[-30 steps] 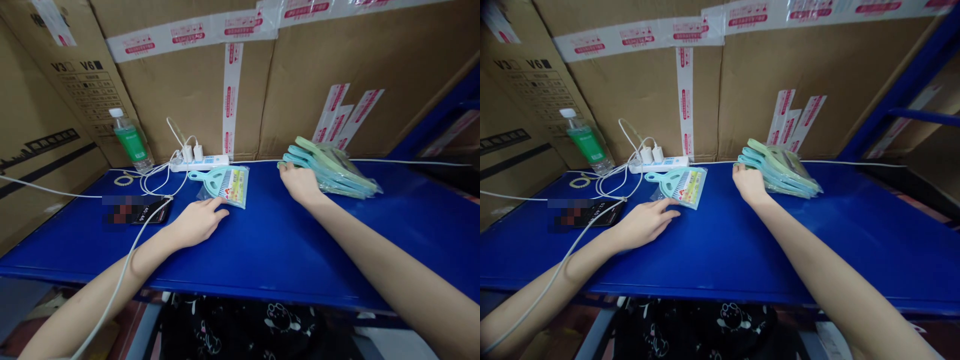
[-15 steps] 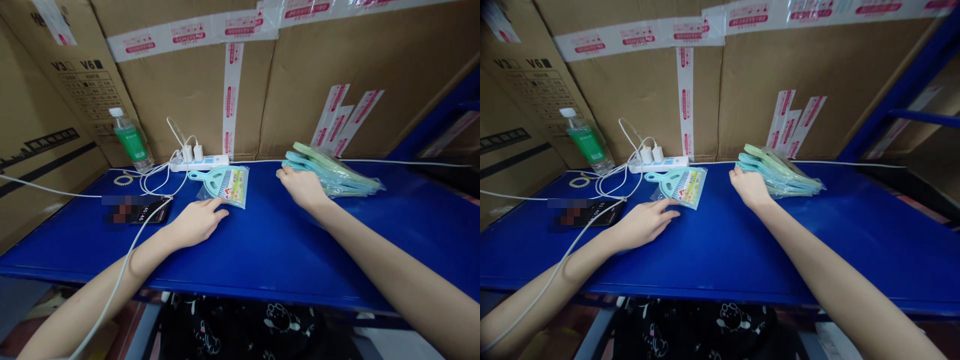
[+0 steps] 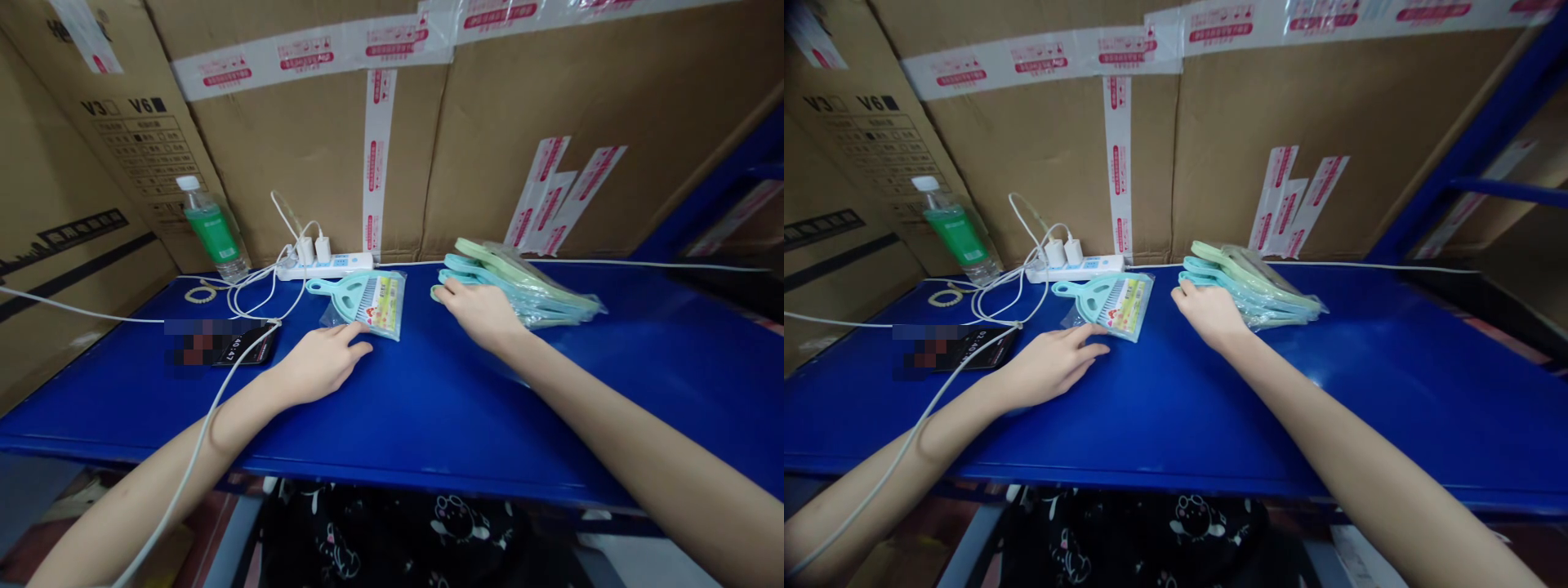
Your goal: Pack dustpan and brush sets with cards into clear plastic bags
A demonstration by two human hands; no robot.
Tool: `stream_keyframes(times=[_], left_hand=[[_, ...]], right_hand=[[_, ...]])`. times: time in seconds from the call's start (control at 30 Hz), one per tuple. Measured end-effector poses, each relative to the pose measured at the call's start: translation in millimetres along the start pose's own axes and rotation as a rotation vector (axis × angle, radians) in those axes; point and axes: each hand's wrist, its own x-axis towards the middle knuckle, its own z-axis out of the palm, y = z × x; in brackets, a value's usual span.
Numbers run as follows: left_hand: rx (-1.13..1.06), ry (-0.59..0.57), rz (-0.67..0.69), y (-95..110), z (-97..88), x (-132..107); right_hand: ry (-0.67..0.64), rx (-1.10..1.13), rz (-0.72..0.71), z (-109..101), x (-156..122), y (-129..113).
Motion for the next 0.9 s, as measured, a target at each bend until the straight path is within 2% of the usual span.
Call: stream_keyframes(times=[0.33, 0.63, 0.77, 0.9], left_hand=[[0.001, -0.017, -0.016, 0.8, -1.3, 1.1], [-0.001, 0.017, -0.003, 0.0, 0.3, 0.6], [0.007, 0.036, -0.005, 0.2, 0.1, 0.4], [0.031, 0.061, -0.070, -1.2, 2.0, 0.3]], right_hand=[[0.111, -0.020, -0.138, -1.8, -2.0, -12.2], [0.242, -0.023, -0.241, 7.2, -1.7, -17.2], [0.268, -0.014, -0.264, 9.9, -1.3, -18.0], [0.261, -0.004, -0.268, 9.9, -1.9, -16.3]])
